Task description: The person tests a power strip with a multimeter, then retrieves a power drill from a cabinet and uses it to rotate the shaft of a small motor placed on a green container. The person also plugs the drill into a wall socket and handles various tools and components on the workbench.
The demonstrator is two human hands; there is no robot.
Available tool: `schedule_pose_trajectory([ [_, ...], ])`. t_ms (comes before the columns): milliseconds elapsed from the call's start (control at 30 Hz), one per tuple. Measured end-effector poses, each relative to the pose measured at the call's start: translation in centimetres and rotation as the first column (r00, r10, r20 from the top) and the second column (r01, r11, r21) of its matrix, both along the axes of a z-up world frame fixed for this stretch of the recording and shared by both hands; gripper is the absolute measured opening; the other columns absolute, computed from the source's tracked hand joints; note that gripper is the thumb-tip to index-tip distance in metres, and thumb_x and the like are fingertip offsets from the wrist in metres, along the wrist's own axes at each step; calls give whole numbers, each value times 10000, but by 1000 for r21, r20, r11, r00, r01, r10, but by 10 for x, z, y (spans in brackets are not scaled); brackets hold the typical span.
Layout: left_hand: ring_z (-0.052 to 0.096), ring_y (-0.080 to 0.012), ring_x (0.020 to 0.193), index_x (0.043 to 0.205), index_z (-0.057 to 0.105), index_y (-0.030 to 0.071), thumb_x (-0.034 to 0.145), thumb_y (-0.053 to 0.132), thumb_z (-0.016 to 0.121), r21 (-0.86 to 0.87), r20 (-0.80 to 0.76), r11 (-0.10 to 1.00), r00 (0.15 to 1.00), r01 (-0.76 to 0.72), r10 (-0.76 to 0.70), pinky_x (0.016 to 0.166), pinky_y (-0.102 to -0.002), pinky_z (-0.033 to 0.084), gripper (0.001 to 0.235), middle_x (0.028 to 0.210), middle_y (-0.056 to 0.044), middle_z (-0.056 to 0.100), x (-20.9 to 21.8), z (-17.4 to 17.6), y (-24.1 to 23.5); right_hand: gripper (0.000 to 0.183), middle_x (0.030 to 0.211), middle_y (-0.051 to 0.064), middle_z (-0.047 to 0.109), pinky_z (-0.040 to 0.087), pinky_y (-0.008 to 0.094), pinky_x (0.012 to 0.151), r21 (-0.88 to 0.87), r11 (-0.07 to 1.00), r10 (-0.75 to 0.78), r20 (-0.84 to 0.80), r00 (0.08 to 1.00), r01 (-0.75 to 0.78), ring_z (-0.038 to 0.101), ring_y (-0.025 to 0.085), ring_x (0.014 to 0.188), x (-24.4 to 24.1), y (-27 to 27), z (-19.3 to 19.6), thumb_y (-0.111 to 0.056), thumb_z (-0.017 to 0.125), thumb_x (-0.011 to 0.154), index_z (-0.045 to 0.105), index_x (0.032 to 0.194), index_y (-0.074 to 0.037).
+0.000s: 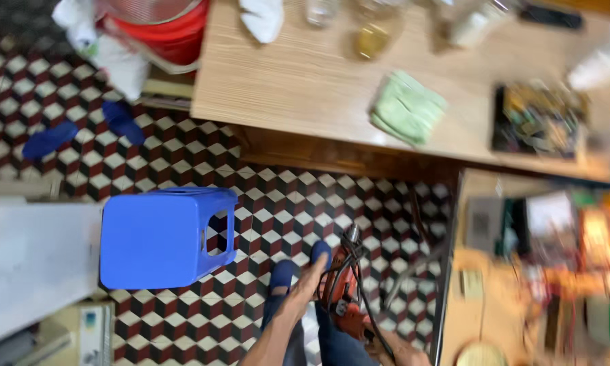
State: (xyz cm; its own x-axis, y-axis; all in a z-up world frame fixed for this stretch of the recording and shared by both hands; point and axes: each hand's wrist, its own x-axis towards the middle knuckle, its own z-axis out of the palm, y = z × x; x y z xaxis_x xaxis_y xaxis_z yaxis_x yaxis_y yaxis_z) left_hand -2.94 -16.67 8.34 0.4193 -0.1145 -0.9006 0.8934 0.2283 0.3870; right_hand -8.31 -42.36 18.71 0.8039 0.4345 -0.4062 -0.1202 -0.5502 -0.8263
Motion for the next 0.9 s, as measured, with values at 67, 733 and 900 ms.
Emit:
schedule_pose_trajectory([
  [67, 637, -213, 1164, 1334, 656, 150, 880, 724, 581, -236, -59, 971, 998, -29, 15, 1001, -428, 498, 736, 1350, -80, 665, -16, 25, -13, 474, 995, 151, 800, 655, 330, 822, 48, 995, -85, -68, 994, 88, 812, 216, 913, -54, -25, 6, -47, 568, 943, 622, 1413, -43],
  [733, 694, -136, 915, 1159, 649, 101, 876, 350, 764, -519, 390, 674, 847, 526, -361, 823, -336, 604, 393, 1025, -23, 706, -206, 253, -328, 351, 1459, 109, 604, 414, 382, 1180, 118, -115, -730, 664, -165, 986, 556, 281, 1388, -389, -146, 227, -56, 674, 974, 631, 1322, -55],
  [900, 691, -144, 906, 1146, 637, 82, 900, 336, 742, -511, 534, 566, 755, 647, -381, 799, -339, 605, 369, 1024, -31, 699, -301, 268, -403, 333, 1421, 115, 623, 414, 413, 1213, -61, -18, -468, 883, 46, 998, 523, 321, 1430, -480, -198, 250, -6, 704, 936, 659, 1255, -89],
])
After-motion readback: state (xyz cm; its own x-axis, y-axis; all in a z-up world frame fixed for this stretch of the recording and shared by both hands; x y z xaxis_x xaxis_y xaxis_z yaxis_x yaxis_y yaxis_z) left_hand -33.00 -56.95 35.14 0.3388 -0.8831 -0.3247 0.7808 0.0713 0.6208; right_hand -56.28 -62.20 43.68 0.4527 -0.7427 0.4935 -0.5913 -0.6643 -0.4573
